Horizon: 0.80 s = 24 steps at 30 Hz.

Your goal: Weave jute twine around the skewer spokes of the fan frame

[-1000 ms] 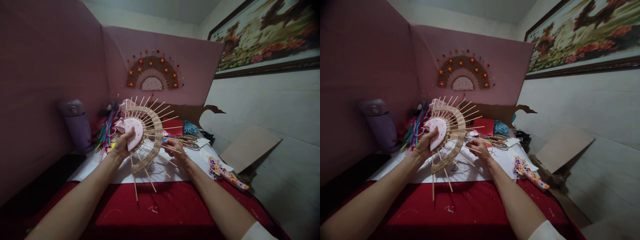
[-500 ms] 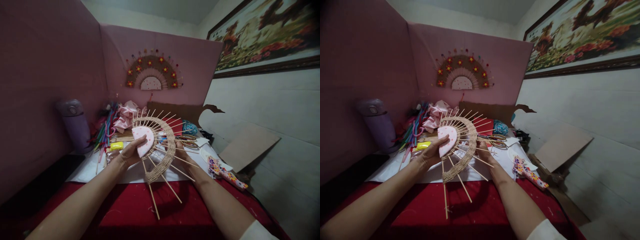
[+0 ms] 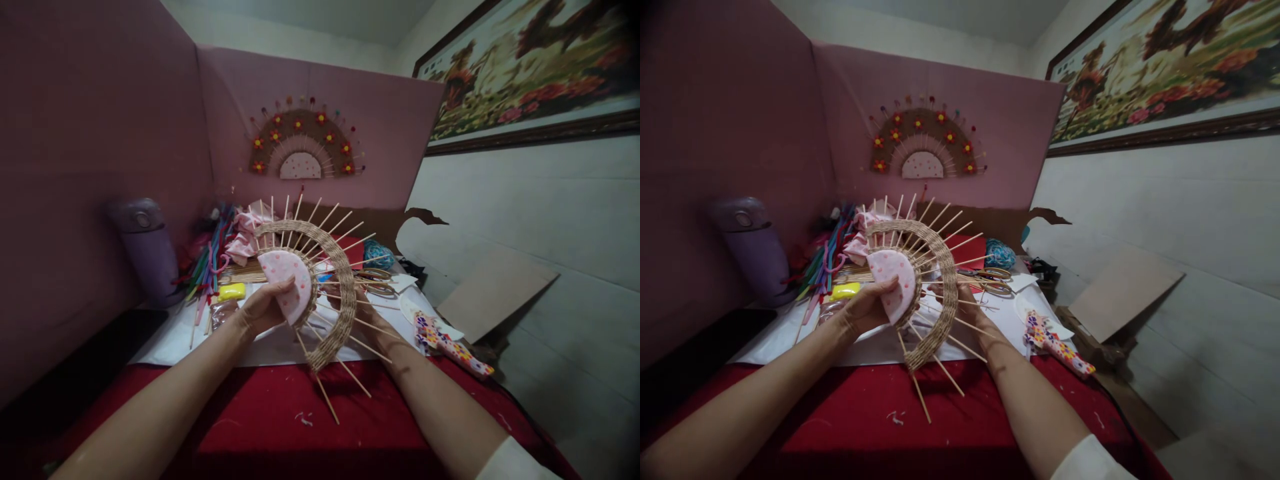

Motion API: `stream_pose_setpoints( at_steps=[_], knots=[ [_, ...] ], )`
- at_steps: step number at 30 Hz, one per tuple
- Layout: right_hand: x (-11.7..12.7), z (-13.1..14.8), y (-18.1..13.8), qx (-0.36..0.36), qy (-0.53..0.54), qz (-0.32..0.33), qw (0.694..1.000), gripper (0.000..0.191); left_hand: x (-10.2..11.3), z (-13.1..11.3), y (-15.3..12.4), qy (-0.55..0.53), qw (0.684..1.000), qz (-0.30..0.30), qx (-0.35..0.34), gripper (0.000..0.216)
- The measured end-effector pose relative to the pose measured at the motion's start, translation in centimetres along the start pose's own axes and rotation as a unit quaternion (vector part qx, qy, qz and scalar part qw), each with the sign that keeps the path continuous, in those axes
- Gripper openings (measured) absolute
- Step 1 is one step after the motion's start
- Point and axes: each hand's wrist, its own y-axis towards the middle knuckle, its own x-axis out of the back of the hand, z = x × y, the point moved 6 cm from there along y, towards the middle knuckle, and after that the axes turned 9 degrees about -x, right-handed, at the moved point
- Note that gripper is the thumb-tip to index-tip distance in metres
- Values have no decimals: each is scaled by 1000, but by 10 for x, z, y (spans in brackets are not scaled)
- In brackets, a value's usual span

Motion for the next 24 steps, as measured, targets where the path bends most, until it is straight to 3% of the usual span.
stream_pose_setpoints(
  at_steps=[6,11,24],
  knots=[
    [-5,-3,2,-2,-34,13,999,13,4,-13,2,3,999,-24,-48,17],
    [-3,-10,12,-23,3,17,1000,14,3,-18,0,4,998,-44,-53,17],
    [-4,-10,16,-18,-25,29,999,16,4,-25,0,12,994,-67,-81,16]
  ],
)
